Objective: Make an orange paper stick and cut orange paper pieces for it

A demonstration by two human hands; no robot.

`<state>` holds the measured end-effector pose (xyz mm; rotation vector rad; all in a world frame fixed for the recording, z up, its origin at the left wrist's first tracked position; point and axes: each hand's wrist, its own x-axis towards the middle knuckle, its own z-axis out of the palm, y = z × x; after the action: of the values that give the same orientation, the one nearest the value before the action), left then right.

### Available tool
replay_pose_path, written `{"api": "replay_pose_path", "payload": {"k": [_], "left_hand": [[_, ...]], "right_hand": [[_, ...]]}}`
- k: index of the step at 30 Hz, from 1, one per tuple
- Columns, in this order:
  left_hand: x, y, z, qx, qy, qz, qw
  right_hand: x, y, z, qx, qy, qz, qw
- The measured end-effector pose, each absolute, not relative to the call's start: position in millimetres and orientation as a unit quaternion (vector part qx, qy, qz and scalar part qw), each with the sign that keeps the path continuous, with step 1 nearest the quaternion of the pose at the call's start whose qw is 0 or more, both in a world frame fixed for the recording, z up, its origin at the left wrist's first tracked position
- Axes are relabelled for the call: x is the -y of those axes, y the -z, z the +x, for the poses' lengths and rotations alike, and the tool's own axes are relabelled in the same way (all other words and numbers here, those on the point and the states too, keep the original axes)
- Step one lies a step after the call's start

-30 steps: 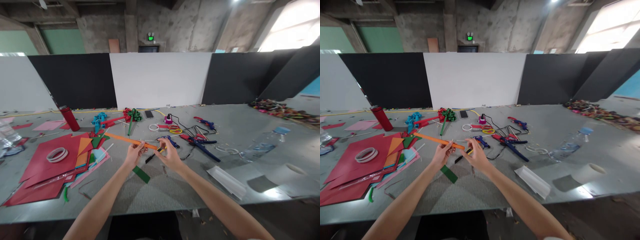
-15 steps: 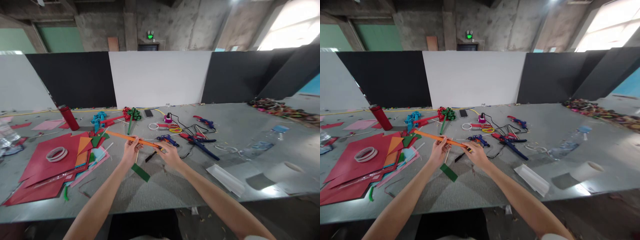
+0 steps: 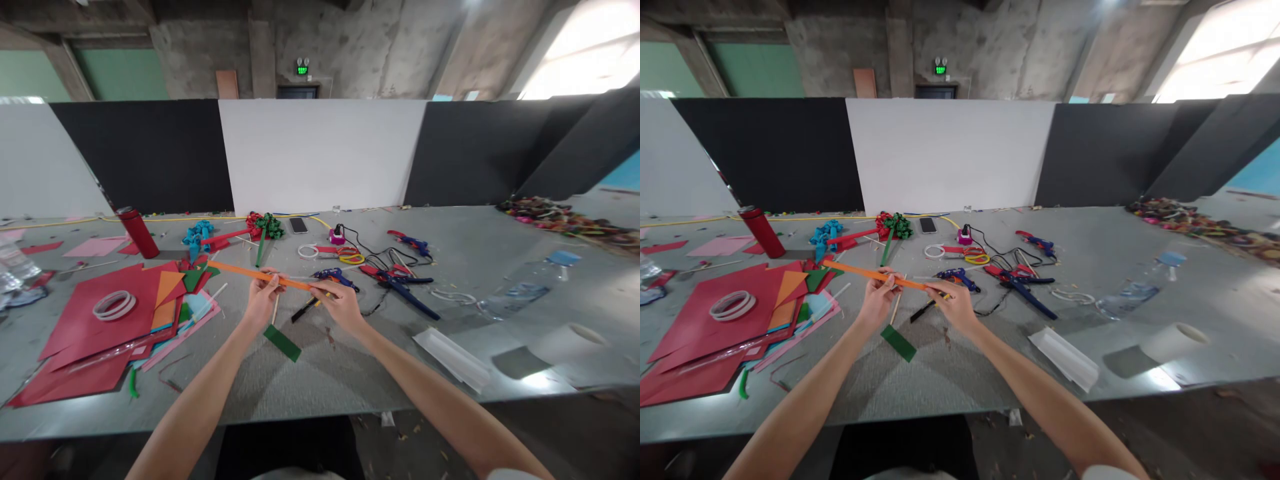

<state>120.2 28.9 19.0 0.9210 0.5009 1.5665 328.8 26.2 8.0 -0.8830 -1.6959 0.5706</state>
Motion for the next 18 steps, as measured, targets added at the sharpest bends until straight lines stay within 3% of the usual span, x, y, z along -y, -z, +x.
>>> {"api": "replay_pose_path", "payload": {"k": [8,18], "left_hand": [[-29.6,-18.9,115.3,-0.212,-0.649,0.419,0.598],[-33.9,-22.2,111.6,-0.181,-0.667,0.364,0.624]], "right_hand": [[-36.2,-6.5,329.2,0.626,-0.345,-0.387,0.582],[-45.0,-6.7,337.9,0.588,-0.367,-0.389,0.607]]}}
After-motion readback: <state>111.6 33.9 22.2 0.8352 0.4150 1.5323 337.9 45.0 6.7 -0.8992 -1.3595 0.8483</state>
